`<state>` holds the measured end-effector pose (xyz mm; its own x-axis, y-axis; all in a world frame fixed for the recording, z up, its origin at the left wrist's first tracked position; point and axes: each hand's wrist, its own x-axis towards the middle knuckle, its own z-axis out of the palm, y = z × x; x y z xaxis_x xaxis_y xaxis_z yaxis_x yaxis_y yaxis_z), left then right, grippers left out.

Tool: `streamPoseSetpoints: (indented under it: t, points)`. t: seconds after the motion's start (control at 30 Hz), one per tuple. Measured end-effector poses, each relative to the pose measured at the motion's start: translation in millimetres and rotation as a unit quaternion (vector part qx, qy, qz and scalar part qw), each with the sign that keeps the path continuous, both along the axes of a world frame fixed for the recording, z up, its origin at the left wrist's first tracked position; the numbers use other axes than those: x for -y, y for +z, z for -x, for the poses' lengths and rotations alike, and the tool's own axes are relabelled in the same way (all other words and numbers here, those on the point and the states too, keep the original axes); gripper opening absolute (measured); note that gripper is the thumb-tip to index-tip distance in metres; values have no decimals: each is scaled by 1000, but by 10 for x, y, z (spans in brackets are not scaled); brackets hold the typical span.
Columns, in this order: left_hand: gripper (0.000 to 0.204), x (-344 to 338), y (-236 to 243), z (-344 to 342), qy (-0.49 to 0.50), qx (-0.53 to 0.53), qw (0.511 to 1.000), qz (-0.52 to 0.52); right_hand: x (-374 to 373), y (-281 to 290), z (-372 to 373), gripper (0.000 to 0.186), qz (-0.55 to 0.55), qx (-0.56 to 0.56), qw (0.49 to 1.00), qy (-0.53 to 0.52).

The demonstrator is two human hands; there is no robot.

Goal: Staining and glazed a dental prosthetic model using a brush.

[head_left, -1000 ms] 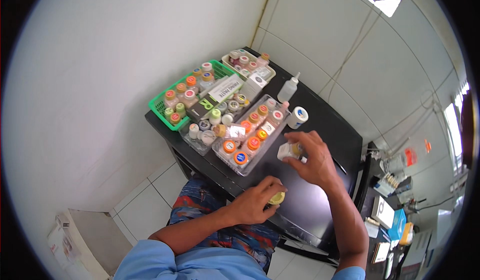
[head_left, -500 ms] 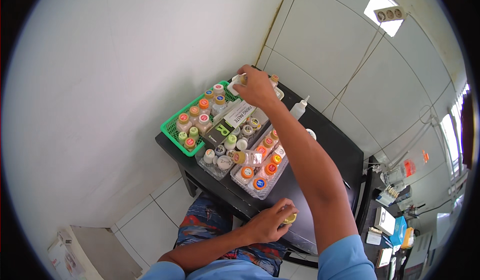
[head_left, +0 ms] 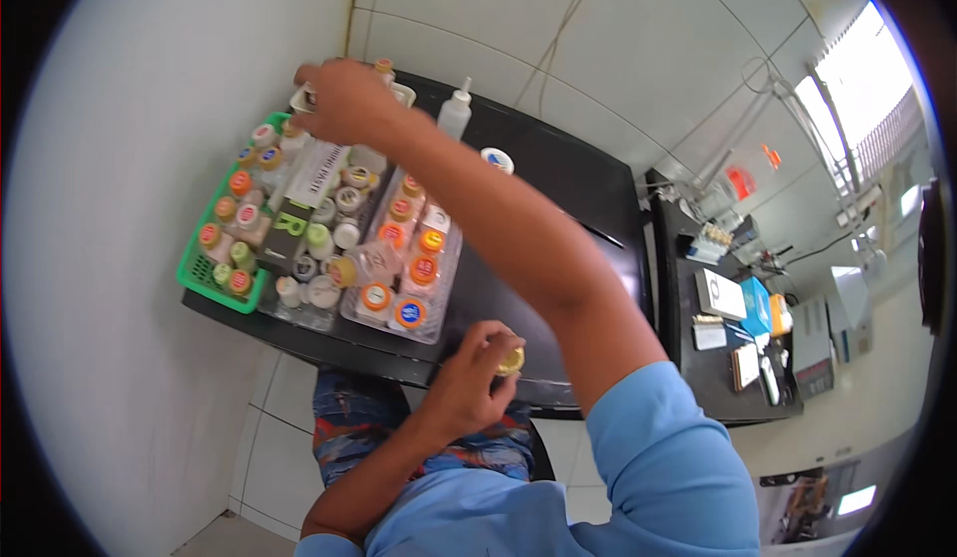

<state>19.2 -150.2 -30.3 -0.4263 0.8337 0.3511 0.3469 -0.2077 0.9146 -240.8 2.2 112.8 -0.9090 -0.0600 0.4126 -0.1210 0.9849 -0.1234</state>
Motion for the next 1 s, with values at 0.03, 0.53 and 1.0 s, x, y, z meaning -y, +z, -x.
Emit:
streamPoseSetpoints:
  t: [0.03, 0.53, 1.0]
  points:
    - [45, -5, 33, -1, -8, 8, 1000, -2, -153, 136, -258, 50, 38, -27, 999, 19]
    - [64, -35, 136, -39, 52, 63, 997, 2, -1958, -674, -3548, 22, 25, 138, 962, -233]
    - [60, -50, 239, -32, 37, 84, 995, 34, -1621, -623, -3773, 15, 121, 19, 987, -104]
